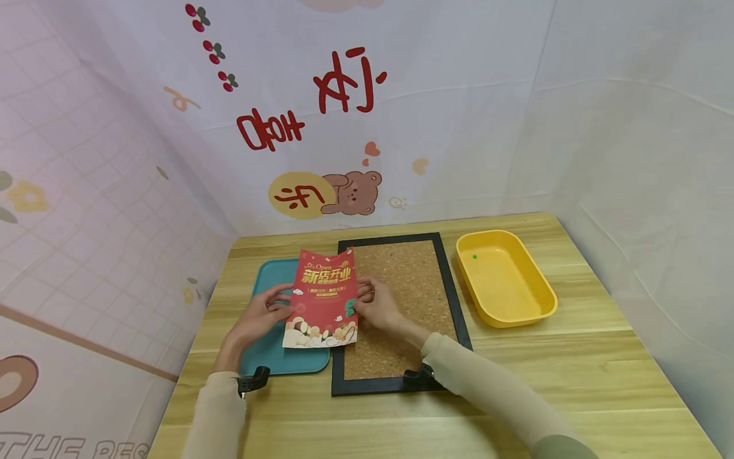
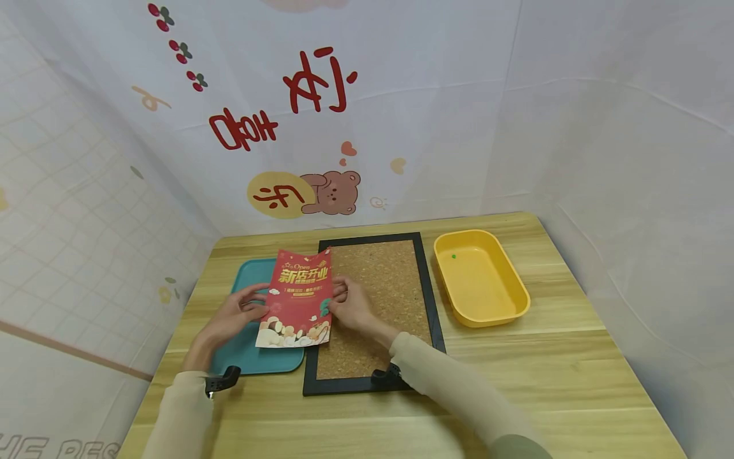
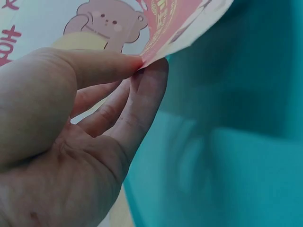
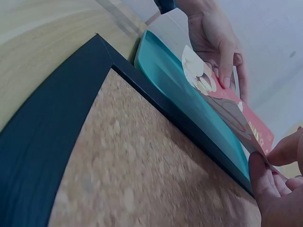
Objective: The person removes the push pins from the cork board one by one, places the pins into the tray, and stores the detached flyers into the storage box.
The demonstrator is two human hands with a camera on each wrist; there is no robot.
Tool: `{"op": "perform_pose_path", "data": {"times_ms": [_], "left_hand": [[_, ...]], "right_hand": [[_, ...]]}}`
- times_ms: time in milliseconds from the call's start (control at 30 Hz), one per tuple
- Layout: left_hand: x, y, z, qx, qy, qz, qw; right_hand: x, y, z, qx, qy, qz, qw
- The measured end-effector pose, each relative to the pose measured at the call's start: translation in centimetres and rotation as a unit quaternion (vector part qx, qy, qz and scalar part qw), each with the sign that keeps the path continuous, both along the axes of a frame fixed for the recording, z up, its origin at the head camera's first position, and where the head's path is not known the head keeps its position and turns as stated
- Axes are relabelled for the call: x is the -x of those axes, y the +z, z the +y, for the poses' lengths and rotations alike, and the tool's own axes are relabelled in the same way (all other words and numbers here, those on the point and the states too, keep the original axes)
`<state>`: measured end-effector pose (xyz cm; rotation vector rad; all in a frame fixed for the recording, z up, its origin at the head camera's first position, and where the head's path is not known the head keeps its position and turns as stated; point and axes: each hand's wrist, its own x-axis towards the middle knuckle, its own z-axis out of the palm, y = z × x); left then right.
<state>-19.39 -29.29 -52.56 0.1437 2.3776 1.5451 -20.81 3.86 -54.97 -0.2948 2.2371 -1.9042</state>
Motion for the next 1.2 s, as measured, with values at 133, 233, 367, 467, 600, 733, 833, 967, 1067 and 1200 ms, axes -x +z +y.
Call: {"op": "perform_pose_path", "data": {"times_ms": [133, 233, 367, 467, 600, 733, 833, 967, 1067, 1200], "left_hand": [[-0.2, 0.0, -0.9, 0.014, 0.009, -0.008, 0.9998], [-0.3, 0.0, -1.6, 0.021, 0.015, -0.014, 0.9996], [-0.4, 0.0, -2.6, 0.026, 0.014, -0.013, 0.9995], [-0.5, 0.0, -3.1, 0.035, 0.017, -0.012, 0.9992], [-0.8, -0.1, -3.7, 0.046, 0.021, -0.01, 0.9987], [-0.9, -0.2, -4.2, 0.051, 0.023, -0.013, 0.9983], [-1.0, -0.3, -4.6, 0.061, 0.026, -0.017, 0.9977], [-1.1, -0.4, -5.1, 0.074, 0.033, -0.021, 0.9965], [-1.1, -0.3, -5.4, 0.079, 0.03, -0.021, 0.9962], [-1.2, -0.1, -5.8, 0.082, 0.023, -0.019, 0.9962]], "right_hand": [[0.0, -0.3, -1.1, -0.002, 0.004, 0.0, 1.0], [0.1, -0.6, -1.9, -0.007, 0.004, 0.007, 0.9999], [0.0, -0.6, -2.9, -0.012, 0.003, 0.007, 0.9999], [0.0, -0.7, -3.6, -0.009, 0.007, 0.0, 0.9999], [-0.1, -0.9, -4.4, -0.013, 0.008, -0.001, 0.9999], [-0.1, -0.9, -5.2, -0.018, 0.01, 0.002, 0.9998], [-0.2, -0.9, -5.7, -0.015, 0.015, 0.002, 0.9998], [-0.2, -0.9, -6.3, -0.03, 0.011, 0.005, 0.9995], [-0.2, -0.8, -6.7, -0.051, 0.009, 0.005, 0.9986], [-0.2, -0.9, -7.3, -0.053, 0.013, 0.002, 0.9985]]}}
